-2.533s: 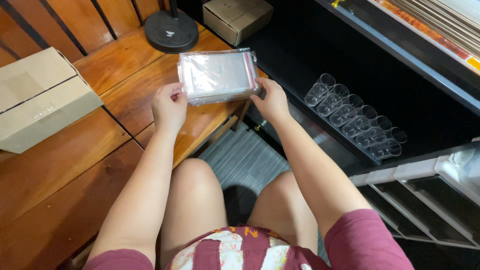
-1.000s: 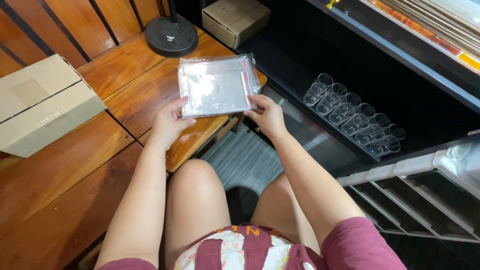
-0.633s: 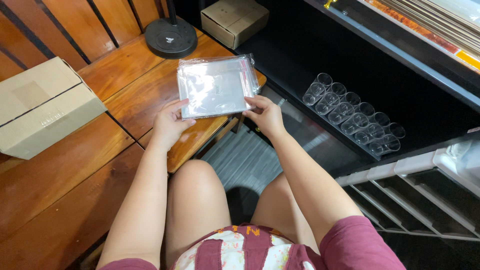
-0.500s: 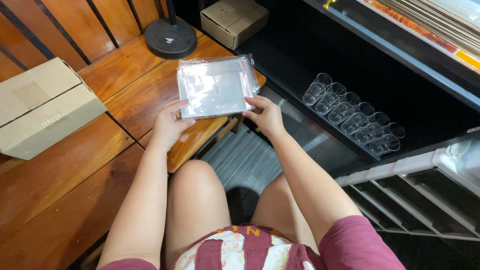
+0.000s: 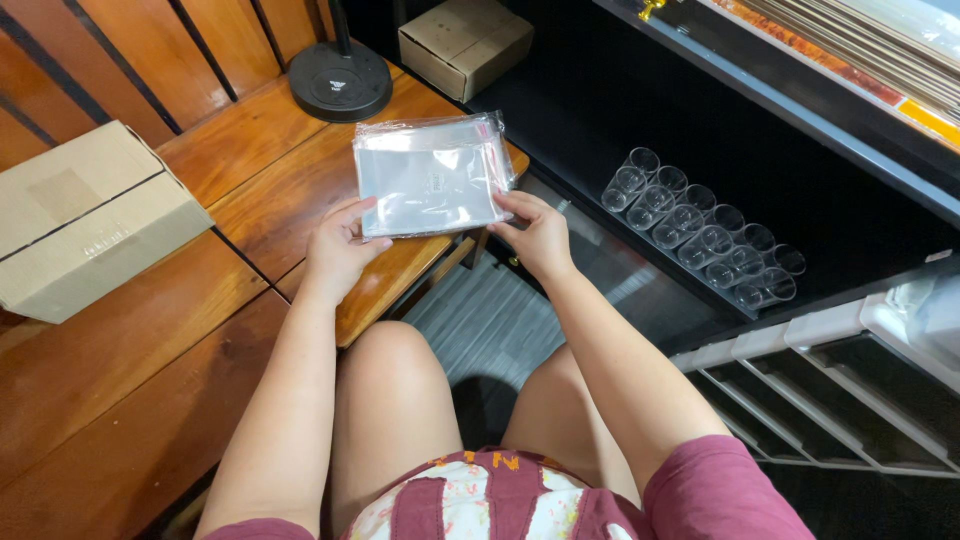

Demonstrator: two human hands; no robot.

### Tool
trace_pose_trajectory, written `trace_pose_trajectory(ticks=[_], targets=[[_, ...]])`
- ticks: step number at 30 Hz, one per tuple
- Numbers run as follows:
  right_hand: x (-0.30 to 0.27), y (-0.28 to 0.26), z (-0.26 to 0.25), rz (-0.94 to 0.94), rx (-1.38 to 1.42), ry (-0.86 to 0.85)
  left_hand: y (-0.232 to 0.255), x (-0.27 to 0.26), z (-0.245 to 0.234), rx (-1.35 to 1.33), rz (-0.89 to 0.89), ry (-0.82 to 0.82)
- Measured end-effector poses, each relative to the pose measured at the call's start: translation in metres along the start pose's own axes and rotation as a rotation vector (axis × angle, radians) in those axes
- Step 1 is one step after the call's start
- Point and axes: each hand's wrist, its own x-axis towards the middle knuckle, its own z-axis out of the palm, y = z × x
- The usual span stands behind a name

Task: The person sits on the floor and repeatedly picks up stacks of clear plastic pouches from a wooden bench. They place each stack onto a shelf in a black cabinet next to other similar pouches. The task involves moving the pouches from the bench to the shelf repeatedly.

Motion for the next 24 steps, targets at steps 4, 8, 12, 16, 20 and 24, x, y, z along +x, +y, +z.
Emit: trace_pose_trajectory(ticks=[4, 8, 12, 16, 20, 24], targets=[[-0.002, -0.016, -0.01, -0.035, -0.018, 0.023, 0.016, -0.001, 0.003, -0.014, 0.032, 0.028], [0.0, -0.025, -0.022, -0.08, -0.062, 0.036, 0.03, 0.002, 0.007, -0.002, 0.081, 0.039], [0.004, -0.05, -0.046, -0.136, -0.115, 0.084, 0.054, 0.01, 0.017, -0.008, 0.138, 0.037], [0.007, -0.087, -0.079, -0.218, -0.149, 0.155, 0.103, 0.017, 0.029, 0.036, 0.224, 0.007], [0.014, -0.119, -0.118, -0.291, -0.2, 0.234, 0.151, 0.029, 0.046, 0.06, 0.315, -0.017], [0.022, -0.145, -0.164, -0.368, -0.283, 0.307, 0.193, 0.047, 0.073, 0.124, 0.477, -0.031]])
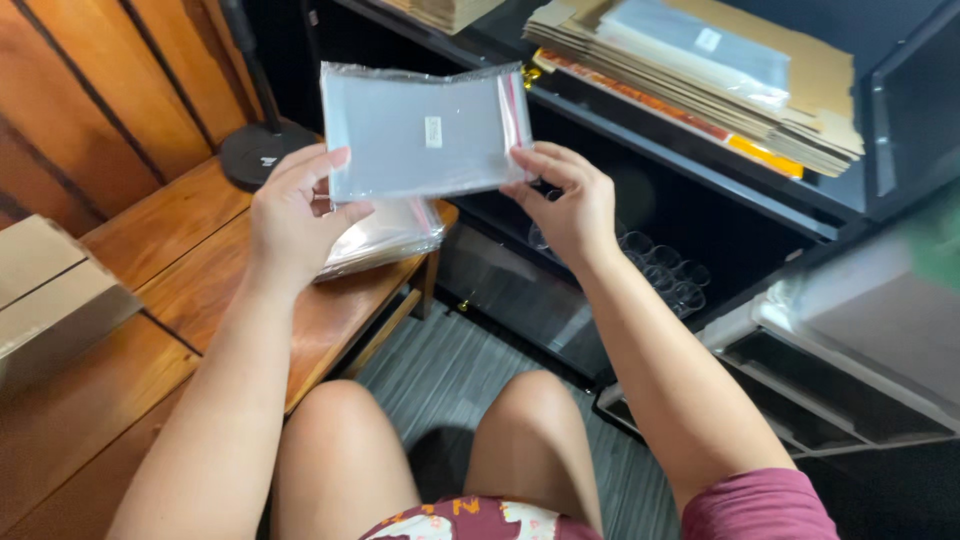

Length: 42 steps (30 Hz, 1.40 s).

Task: The person sits on the floor and repeatedly picks up stacks of clear plastic pouches from a wooden bench. They place each stack onto a shelf in a black cabinet next to other similar pouches. The task involves moving the pouches from the bench to the shelf repeatedly.

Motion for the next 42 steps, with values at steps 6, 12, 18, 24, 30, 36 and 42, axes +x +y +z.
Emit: trace_pose_trajectory(ticks=[6, 12, 18, 24, 30, 36, 42], targets=[[0.033, -0.012, -0.071, -0.204, -0.088, 0.087, 0.068, 0.056, 0.035, 0.133, 0.201, -0.103], [0.054, 0.004, -0.124, -0.065, -0.108, 0.152, 0.091, 0.118, 0.091, -0.017, 0.274, -0.167], [0.068, 0.029, -0.168, -0.104, -0.226, 0.285, 0.1, 0.164, 0.157, 0.103, 0.42, -0.15], [0.073, 0.056, -0.196, -0.004, -0.232, 0.368, 0.121, 0.182, 0.203, 0.068, 0.428, -0.213], [0.078, 0.071, -0.204, 0.081, -0.262, 0.416, 0.106, 0.202, 0.249, 0.087, 0.288, -0.215], [0.084, 0.085, -0.205, 0.154, -0.374, 0.395, 0.099, 0.215, 0.268, 0.073, 0.151, -0.27], [0.087, 0.085, -0.204, 0.249, -0.44, 0.354, 0.088, 0.225, 0.283, 0.066, 0.032, -0.303]])
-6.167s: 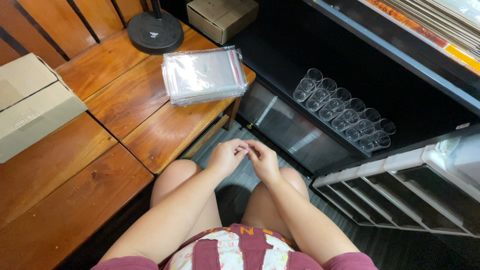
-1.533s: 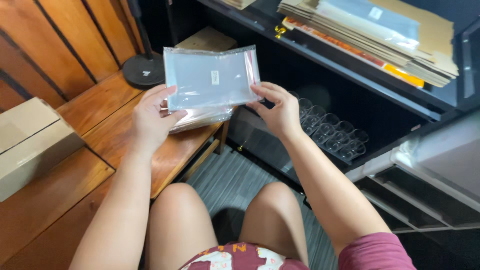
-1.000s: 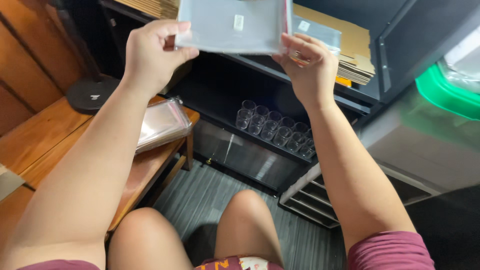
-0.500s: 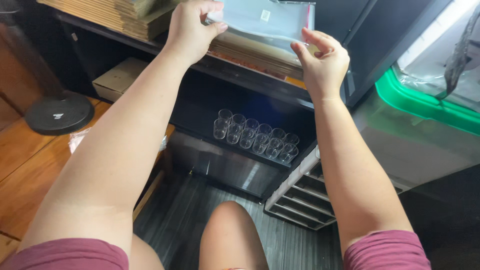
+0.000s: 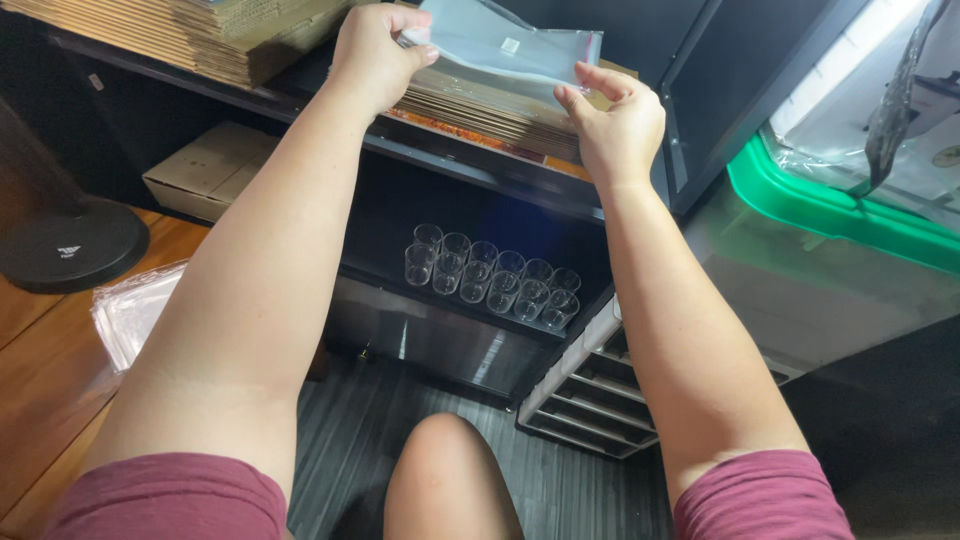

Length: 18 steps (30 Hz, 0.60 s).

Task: The person sits on the floor and repeatedly picks up stacks of clear plastic pouches from a wooden bench. They place each stack onto a shelf in a black cabinet next to other similar pouches. The task involves moving the pouches from the bench to the shelf repeatedly.

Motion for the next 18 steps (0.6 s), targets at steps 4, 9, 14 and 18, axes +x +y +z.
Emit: trace_pose_trajectory(ticks=[4, 9, 14, 18], targets=[[-0.001, -0.001, 0.001, 0.041, -0.038, -0.014, 0.011, -0.007, -0.001, 0.05, -0.1, -0.039], [-0.001, 0.005, 0.002, 0.068, -0.052, -0.047, 0.007, -0.006, 0.006, 0.105, -0.098, -0.059], [-0.004, 0.006, 0.001, 0.091, -0.066, -0.09, -0.002, -0.006, 0.009, 0.119, -0.025, -0.061], [-0.005, 0.016, 0.003, 0.0, -0.135, -0.123, 0.0, -0.014, 0.006, 0.144, 0.006, -0.071]])
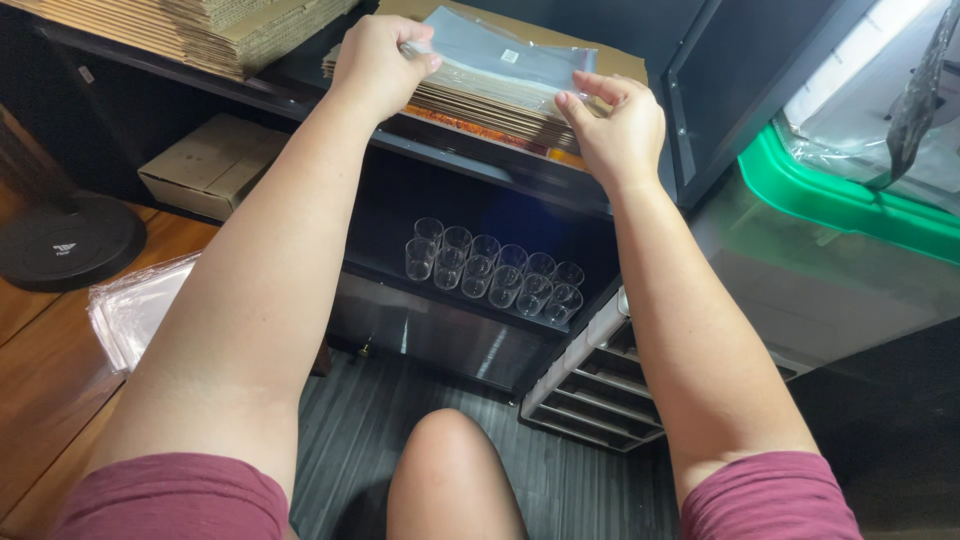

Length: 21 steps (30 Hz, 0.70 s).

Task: The person sits on the floor and repeatedly picks up stacks of clear plastic pouches from a wooden bench. They place each stack onto a shelf in a black cabinet next to other similar pouches. The task involves moving the pouches from the bench to the shelf repeatedly.

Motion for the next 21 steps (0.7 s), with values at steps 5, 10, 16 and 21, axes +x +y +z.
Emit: trace_pose_trajectory(ticks=[5, 10, 16, 21], targets=[[-0.005, 0.001, -0.002, -0.073, -0.029, -0.038, 0.005, -0.005, -0.002, 0.075, -0.042, -0.023], [-0.005, 0.013, 0.005, -0.155, -0.008, 0.005, -0.011, 0.002, 0.008, 0.151, -0.007, 0.01], [-0.013, 0.009, 0.007, -0.115, -0.066, 0.033, -0.02, 0.003, 0.012, 0.156, 0.087, 0.062], [-0.019, 0.007, 0.011, -0.154, -0.087, 0.114, -0.015, 0.0, 0.006, 0.162, 0.078, 0.046]])
